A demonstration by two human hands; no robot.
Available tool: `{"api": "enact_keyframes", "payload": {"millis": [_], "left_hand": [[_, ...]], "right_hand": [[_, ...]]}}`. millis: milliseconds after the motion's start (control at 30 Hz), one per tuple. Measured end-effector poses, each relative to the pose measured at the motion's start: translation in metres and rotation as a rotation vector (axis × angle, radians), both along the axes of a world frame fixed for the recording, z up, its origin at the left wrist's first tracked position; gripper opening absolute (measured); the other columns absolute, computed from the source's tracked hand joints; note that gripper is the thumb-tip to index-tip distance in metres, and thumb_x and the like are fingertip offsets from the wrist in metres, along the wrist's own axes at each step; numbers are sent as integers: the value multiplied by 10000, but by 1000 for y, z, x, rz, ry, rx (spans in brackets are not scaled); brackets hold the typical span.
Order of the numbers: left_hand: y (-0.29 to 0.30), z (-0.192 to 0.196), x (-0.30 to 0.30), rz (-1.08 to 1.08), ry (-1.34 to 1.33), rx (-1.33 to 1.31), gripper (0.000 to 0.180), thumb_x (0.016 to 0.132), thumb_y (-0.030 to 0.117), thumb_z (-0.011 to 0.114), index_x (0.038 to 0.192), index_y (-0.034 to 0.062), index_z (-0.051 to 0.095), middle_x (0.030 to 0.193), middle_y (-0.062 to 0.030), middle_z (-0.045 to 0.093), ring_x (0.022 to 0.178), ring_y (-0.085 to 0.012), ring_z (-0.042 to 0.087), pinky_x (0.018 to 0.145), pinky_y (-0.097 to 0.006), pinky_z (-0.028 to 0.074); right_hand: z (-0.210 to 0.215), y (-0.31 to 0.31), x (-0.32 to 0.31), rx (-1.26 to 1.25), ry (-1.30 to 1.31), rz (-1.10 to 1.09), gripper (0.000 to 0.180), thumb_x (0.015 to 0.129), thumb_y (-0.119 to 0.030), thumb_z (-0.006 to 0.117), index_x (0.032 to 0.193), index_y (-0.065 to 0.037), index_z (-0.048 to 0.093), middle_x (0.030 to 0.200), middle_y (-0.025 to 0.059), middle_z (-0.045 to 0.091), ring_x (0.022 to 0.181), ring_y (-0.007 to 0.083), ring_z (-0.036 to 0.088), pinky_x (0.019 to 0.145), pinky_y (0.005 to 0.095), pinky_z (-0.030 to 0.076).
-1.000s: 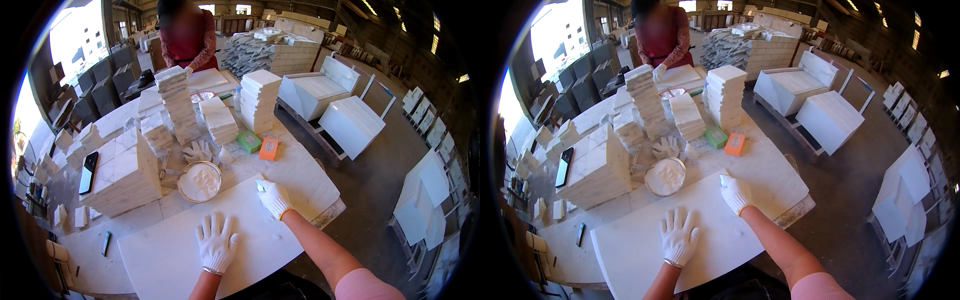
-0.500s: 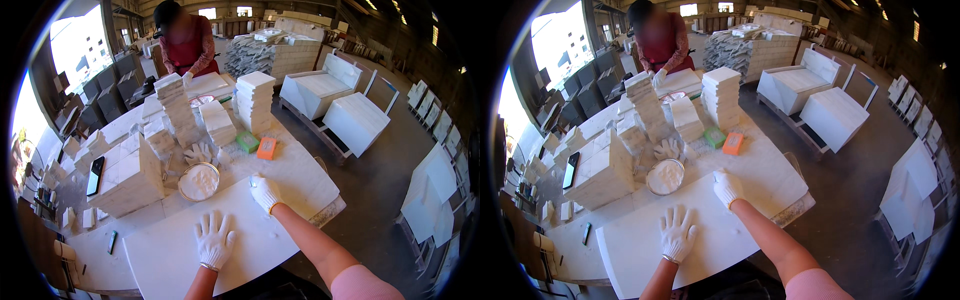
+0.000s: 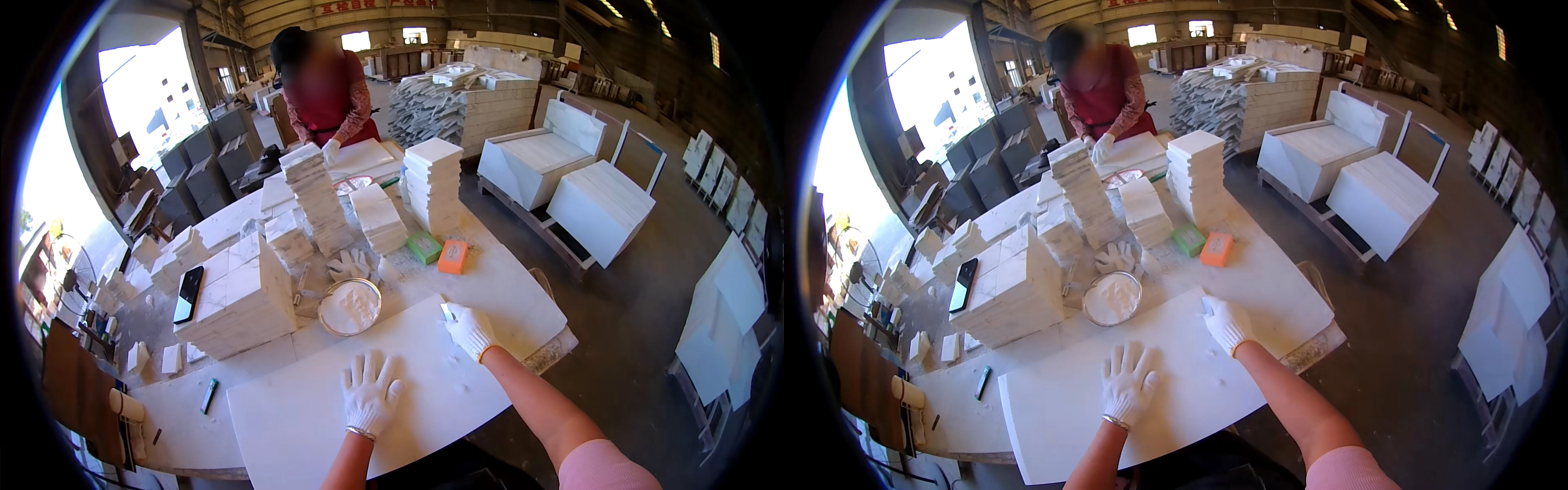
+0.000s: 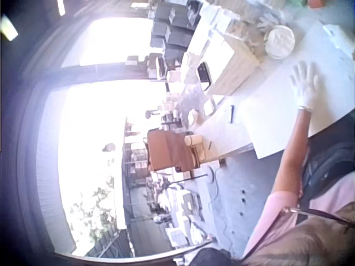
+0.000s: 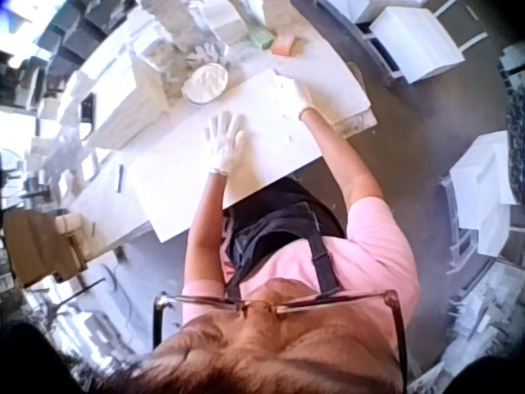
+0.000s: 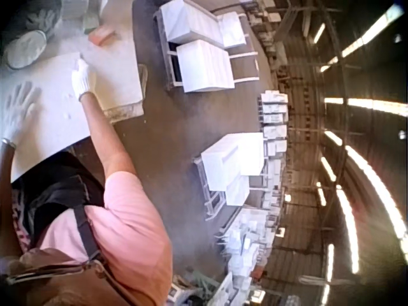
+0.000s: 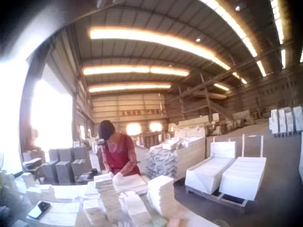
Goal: The person picks up a white foam board, places it on a table, and uses a small metal tool to scrape and smooth the surface. The person repeatedly scrapes the board's surface and edges while another worker stacks similar boards nearby.
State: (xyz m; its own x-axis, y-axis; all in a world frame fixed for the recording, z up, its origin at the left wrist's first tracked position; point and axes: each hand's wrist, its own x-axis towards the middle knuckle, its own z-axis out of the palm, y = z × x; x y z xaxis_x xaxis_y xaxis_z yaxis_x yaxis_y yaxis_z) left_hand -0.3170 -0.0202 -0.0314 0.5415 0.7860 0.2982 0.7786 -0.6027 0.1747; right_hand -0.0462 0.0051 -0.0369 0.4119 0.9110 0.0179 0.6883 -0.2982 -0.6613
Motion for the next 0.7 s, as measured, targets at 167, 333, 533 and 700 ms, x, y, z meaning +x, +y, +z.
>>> {"api": "enact_keyframes", "payload": {"millis": [167,333,533,700], "left_hand": [[0,3,3,-9,-4,-27,529,926,441,537,1405,216,529,1482,-178,434,1350,-424,384,1089,-610,269],[1,5,7,-14,-10,-29,527,926,441,533,1407,226,528,1488,-178,429,1349,-431,385,1089,-613,271],[2,1,-1,12,-16,-43,525,921,432,530,1410,239,528,1502,-177,419,1355,-439,385,1095,-614,267],[2,6,4,-3,-11,-43,530,917,428,533,1411,236,526,1497,-177,426,1356,-437,385,1088,-613,278]], "right_hand": [[6,18,-5,-79,-86,2,278,859,-258,620,1111,-147,655,1060,153,698,946,392,659,812,490,519],[0,33,-6,-66,-163,59,290,857,-256,616,1127,-158,660,1060,158,696,954,391,657,803,487,520],[16,16,2,-80,-48,77,285,902,-309,588,1137,-157,644,1014,173,690,912,391,655,772,488,521],[15,23,-10,-80,-159,53,279,907,-311,569,1138,-180,654,972,165,696,894,383,660,761,490,521]]}}
